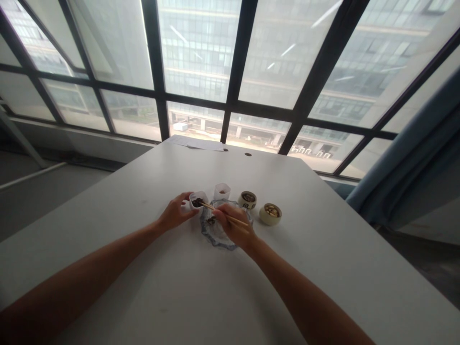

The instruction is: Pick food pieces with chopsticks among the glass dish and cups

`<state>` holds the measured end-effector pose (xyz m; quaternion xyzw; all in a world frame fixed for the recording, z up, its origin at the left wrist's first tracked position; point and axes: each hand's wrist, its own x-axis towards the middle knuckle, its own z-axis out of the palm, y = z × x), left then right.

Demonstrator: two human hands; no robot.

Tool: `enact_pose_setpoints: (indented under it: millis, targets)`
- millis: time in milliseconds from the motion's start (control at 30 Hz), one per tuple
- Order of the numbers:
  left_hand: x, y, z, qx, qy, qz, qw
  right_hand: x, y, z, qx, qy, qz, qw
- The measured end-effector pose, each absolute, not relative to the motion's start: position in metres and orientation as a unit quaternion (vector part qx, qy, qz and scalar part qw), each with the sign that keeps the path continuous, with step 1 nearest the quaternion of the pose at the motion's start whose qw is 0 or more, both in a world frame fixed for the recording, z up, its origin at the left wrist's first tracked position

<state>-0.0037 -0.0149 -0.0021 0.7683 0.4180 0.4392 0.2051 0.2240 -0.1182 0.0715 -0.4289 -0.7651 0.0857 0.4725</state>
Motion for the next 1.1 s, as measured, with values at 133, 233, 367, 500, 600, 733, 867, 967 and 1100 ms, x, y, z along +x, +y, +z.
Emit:
enact_pose_setpoints:
  millis: [133,233,367,500,600,733,867,967,1100]
  targets:
    - [-0.004,-0.016,-0.001,0.769,0.418,0.44,0.202,0.223,-0.116,0.07,-0.469,-0.733,0.124,0.476]
    - [-0.004,-0.015,-0.001,0.769,0.423,0.433,0.206,0.231,-0.123,0.073,-0.476,-0.695,0.136,0.521]
    - [-0.005,-0.015,-0.001,0.773,0.424,0.423,0.211,0.25,-0.131,0.072,-0.506,-0.594,0.167,0.603]
    - [-0.005,-0.016,0.0,0.771,0.428,0.422,0.208,0.264,-0.133,0.064,-0.532,-0.588,0.187,0.58]
    - [-0.004,-0.016,0.001,0.771,0.43,0.422,0.207,0.264,-0.132,0.056,-0.542,-0.592,0.186,0.566]
    - [-0.004,-0.017,0.002,0.771,0.431,0.418,0.213,0.258,-0.13,0.053,-0.553,-0.594,0.19,0.552]
    - [-0.004,-0.017,0.002,0.769,0.433,0.419,0.215,0.258,-0.13,0.052,-0.546,-0.598,0.201,0.551]
    - [-0.004,-0.016,0.001,0.769,0.43,0.421,0.214,0.259,-0.132,0.052,-0.533,-0.59,0.209,0.569]
    - [-0.005,-0.016,0.001,0.771,0.429,0.419,0.214,0.263,-0.131,0.05,-0.535,-0.506,0.249,0.63]
